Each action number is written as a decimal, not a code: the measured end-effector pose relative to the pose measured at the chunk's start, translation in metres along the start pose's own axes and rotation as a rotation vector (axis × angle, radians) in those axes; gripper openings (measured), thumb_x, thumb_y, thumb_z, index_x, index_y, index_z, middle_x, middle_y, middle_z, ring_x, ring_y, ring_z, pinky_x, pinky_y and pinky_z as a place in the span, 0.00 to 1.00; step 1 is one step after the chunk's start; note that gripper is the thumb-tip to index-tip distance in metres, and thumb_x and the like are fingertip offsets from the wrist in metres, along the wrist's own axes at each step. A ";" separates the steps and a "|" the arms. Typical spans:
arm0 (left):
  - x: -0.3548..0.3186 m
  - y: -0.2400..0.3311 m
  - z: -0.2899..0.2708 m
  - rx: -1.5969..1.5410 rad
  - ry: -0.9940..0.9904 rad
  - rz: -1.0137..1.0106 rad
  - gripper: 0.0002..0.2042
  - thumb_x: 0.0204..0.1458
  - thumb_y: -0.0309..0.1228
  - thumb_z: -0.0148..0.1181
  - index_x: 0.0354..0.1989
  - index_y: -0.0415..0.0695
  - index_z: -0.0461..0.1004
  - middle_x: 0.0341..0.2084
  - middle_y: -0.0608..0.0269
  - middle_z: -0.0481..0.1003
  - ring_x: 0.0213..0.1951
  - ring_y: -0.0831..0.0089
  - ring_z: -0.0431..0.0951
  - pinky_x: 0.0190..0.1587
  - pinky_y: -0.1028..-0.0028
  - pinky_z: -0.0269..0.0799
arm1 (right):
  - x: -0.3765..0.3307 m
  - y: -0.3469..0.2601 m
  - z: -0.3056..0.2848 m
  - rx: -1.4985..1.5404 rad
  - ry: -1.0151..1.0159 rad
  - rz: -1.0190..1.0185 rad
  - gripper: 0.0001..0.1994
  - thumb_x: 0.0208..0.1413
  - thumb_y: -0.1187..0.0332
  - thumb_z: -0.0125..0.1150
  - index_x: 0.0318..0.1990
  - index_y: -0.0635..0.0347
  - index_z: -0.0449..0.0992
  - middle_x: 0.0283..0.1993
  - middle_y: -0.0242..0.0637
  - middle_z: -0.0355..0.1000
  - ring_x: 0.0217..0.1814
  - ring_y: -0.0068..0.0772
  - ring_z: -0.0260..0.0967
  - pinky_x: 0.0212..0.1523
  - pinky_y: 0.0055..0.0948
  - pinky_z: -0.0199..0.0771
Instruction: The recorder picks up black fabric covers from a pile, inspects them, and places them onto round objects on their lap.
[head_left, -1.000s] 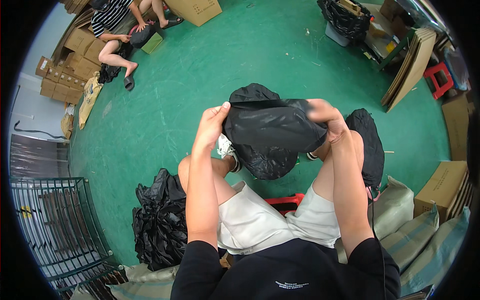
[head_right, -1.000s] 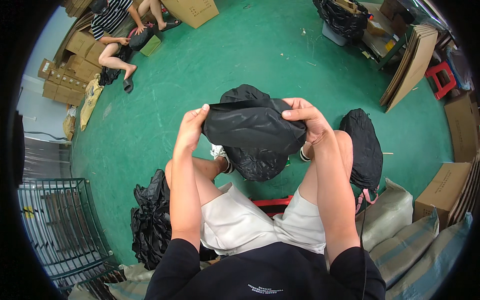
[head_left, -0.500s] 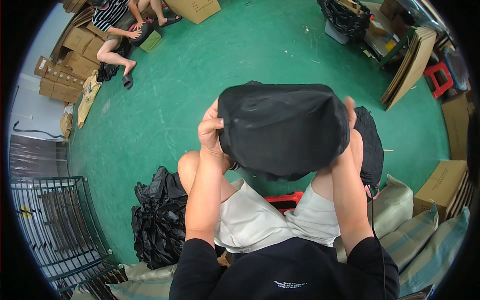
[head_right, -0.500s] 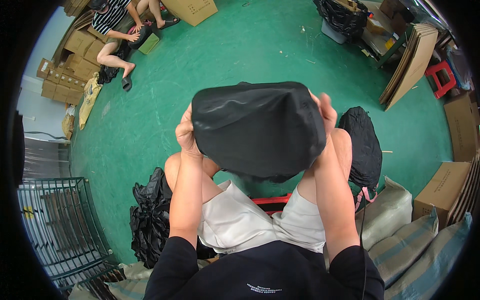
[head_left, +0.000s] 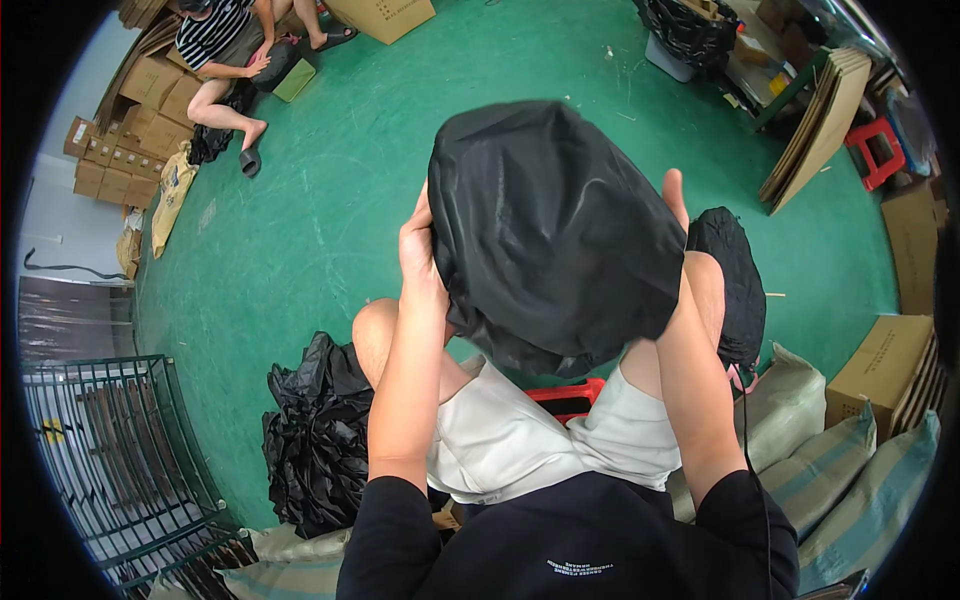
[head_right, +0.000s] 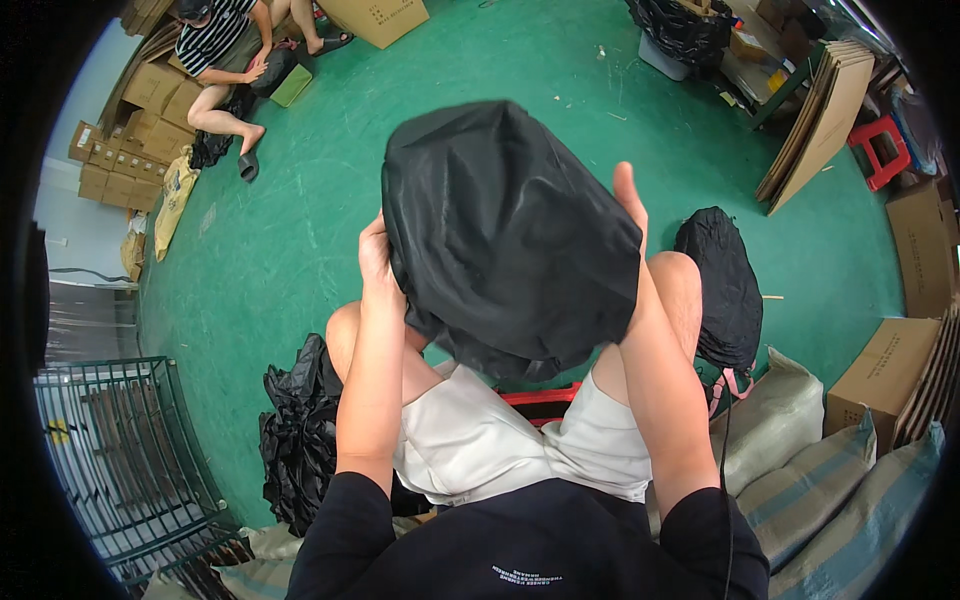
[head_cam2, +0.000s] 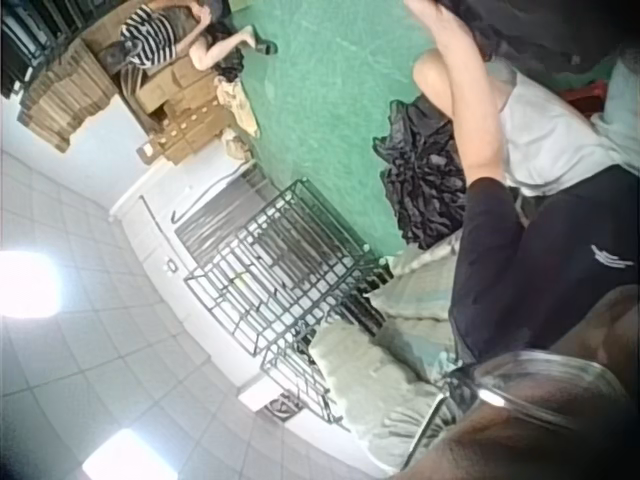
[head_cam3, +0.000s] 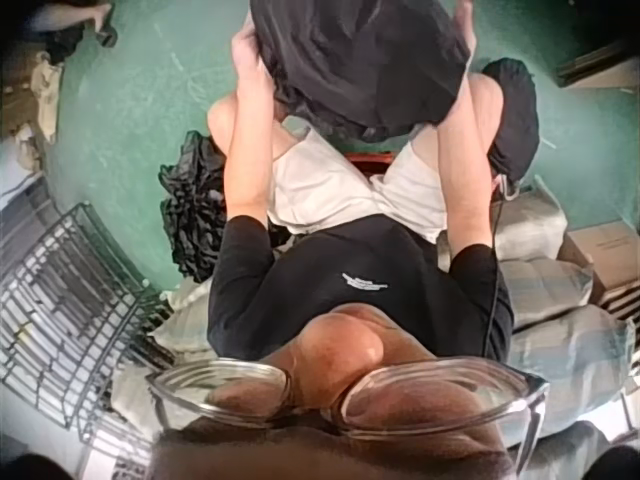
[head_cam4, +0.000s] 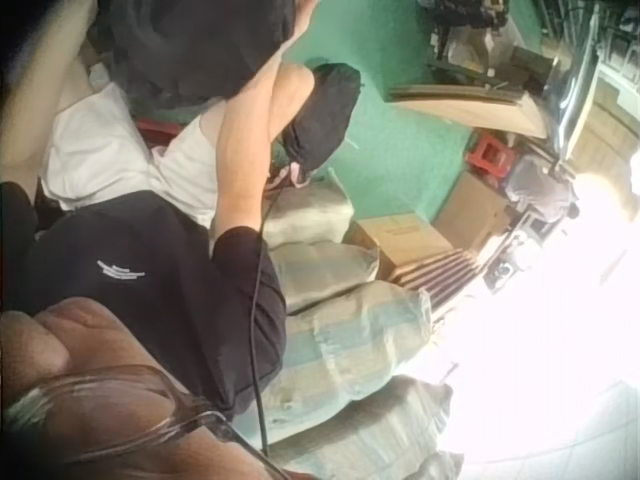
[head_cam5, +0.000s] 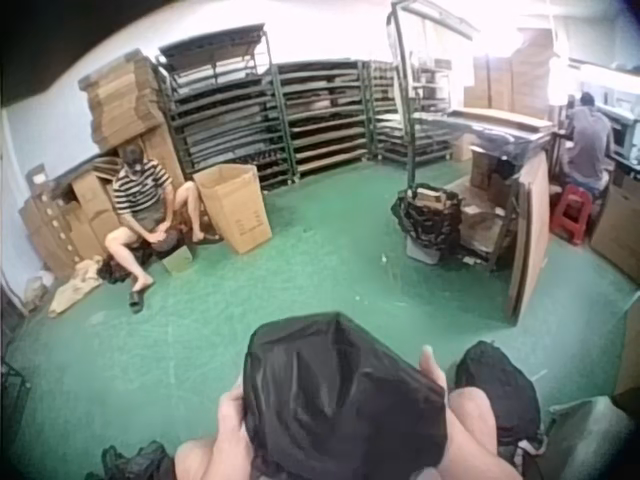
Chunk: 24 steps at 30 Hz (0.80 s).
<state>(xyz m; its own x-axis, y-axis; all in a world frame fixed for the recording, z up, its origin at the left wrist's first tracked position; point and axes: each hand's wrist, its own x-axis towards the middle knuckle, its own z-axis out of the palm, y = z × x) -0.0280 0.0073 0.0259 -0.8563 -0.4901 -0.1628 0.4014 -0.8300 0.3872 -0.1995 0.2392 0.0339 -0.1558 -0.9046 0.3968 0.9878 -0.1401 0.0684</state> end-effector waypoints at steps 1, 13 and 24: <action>0.004 0.002 -0.004 0.006 0.143 0.009 0.23 0.61 0.26 0.40 0.66 0.37 0.58 0.60 0.49 0.68 0.57 0.59 0.73 0.64 0.60 0.65 | -0.003 0.000 0.000 0.004 0.000 0.002 0.45 0.57 0.32 0.44 0.66 0.69 0.60 0.66 0.54 0.62 0.68 0.53 0.60 0.69 0.49 0.54; -0.006 -0.005 0.003 0.124 0.067 -0.466 0.21 0.62 0.38 0.51 0.54 0.31 0.69 0.50 0.44 0.75 0.50 0.55 0.78 0.55 0.59 0.74 | 0.000 -0.016 0.012 -0.208 0.445 -0.317 0.24 0.63 0.58 0.42 0.58 0.69 0.70 0.57 0.52 0.72 0.56 0.53 0.72 0.62 0.52 0.67; -0.003 -0.002 0.008 -0.207 -0.053 -0.057 0.18 0.64 0.37 0.49 0.55 0.35 0.70 0.53 0.51 0.74 0.55 0.57 0.74 0.61 0.55 0.67 | 0.015 0.009 0.009 -0.288 0.456 -0.396 0.30 0.59 0.51 0.52 0.62 0.66 0.67 0.63 0.51 0.67 0.63 0.54 0.65 0.66 0.51 0.61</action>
<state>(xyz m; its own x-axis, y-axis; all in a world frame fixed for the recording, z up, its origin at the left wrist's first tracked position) -0.0286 0.0125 0.0332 -0.8931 -0.4308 -0.1294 0.4054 -0.8956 0.1832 -0.1927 0.2281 0.0487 -0.5509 -0.8336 -0.0393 0.8287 -0.5409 -0.1435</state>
